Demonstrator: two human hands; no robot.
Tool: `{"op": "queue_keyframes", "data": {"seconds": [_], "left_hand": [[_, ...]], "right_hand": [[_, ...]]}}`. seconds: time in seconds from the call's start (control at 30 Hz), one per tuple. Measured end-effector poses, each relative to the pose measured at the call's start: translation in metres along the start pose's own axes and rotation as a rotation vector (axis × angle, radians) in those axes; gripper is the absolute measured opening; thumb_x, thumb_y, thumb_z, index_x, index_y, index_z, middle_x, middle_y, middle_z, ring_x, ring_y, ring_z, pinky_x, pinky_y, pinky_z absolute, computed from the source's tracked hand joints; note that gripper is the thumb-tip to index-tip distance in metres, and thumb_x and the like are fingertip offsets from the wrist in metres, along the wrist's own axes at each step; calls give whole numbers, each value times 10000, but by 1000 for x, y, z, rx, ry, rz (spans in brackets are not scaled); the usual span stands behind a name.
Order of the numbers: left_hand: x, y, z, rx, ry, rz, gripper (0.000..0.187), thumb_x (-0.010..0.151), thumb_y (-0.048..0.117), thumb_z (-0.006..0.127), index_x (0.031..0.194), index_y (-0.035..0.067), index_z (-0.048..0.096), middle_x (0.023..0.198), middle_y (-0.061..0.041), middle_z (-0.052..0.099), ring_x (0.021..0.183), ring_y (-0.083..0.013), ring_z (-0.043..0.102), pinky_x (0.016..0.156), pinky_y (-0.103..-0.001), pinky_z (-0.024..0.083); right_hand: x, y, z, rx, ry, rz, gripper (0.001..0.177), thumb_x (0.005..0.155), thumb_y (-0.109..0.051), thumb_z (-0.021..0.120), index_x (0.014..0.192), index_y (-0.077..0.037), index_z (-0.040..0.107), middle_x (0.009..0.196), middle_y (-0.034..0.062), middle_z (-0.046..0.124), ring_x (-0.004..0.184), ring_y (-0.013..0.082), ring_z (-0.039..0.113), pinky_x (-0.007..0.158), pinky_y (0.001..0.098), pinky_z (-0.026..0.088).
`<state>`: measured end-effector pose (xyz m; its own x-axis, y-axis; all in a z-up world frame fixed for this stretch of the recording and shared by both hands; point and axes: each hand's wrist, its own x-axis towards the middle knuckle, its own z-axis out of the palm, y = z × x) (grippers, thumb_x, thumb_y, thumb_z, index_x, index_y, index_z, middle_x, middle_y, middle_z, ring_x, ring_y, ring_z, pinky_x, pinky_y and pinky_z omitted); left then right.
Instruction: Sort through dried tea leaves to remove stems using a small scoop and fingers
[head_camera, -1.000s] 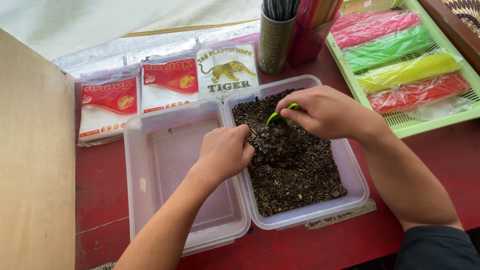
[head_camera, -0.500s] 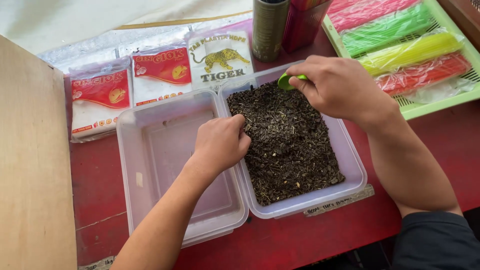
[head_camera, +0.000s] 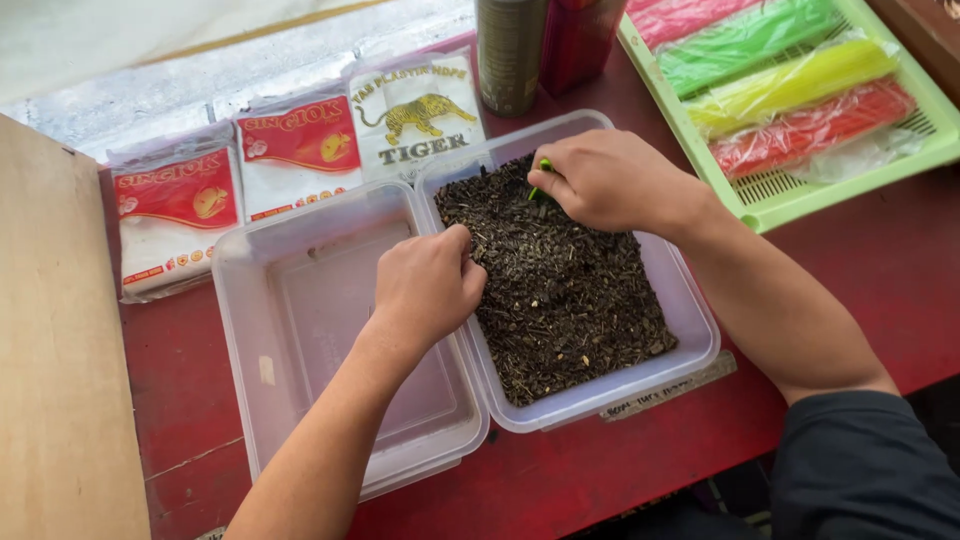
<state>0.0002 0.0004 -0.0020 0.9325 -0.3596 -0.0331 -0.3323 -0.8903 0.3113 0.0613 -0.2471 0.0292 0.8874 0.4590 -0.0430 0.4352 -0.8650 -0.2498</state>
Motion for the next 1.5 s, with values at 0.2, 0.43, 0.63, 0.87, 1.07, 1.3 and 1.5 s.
{"op": "queue_keyframes", "data": {"seconds": [0.2, 0.43, 0.63, 0.87, 1.07, 1.3, 1.5], "left_hand": [[0, -2, 1, -32, -18, -13, 186, 861, 330, 530, 841, 146, 554, 716, -162, 631, 808, -447, 693, 701, -526, 542], [2, 2, 3, -12, 34, -63, 157, 863, 270, 520, 801, 136, 574, 711, -113, 696, 684, -430, 650, 600, -536, 475], [3, 2, 9, -3, 65, -59, 154, 861, 275, 527, 801, 143, 578, 698, -113, 697, 669, -435, 653, 585, -545, 475], [5, 2, 6, -8, 52, -85, 159, 861, 290, 529, 802, 150, 577, 693, -110, 694, 674, -431, 649, 591, -543, 471], [5, 1, 10, 14, 75, -60, 164, 871, 288, 539, 799, 143, 566, 665, -98, 680, 638, -412, 641, 556, -530, 464], [4, 3, 5, 15, 64, -47, 172, 878, 281, 541, 789, 134, 563, 646, -93, 672, 612, -383, 648, 548, -516, 483], [5, 1, 9, 29, 91, -56, 169, 866, 297, 547, 786, 150, 571, 653, -99, 676, 629, -414, 646, 552, -537, 476]], "right_hand": [[-18, -8, -27, -16, 89, -34, 394, 1079, -430, 450, 906, -113, 607, 832, 207, 684, 911, 504, 673, 796, 649, 507], [-21, 12, -25, -342, 366, -83, 217, 1138, -294, 595, 1040, -146, 720, 879, 31, 716, 762, 331, 697, 593, 461, 518], [-13, -2, -11, -332, 137, 31, 360, 1114, -365, 524, 900, -109, 660, 912, 126, 747, 747, 448, 716, 636, 546, 540], [-23, -9, -42, -223, -58, 133, 409, 1115, -409, 439, 938, -105, 647, 942, 108, 757, 869, 370, 716, 731, 521, 546], [-37, 13, -31, -481, 295, 64, 334, 1142, -387, 562, 920, -153, 647, 849, 9, 723, 762, 339, 729, 608, 486, 546], [-45, 8, -42, -497, 331, 56, 363, 1150, -381, 556, 872, -151, 599, 778, 12, 690, 679, 327, 708, 579, 470, 542], [-44, 12, -46, -413, 233, 169, 400, 1145, -419, 529, 876, -129, 580, 784, 123, 714, 757, 450, 703, 634, 547, 507]]}}
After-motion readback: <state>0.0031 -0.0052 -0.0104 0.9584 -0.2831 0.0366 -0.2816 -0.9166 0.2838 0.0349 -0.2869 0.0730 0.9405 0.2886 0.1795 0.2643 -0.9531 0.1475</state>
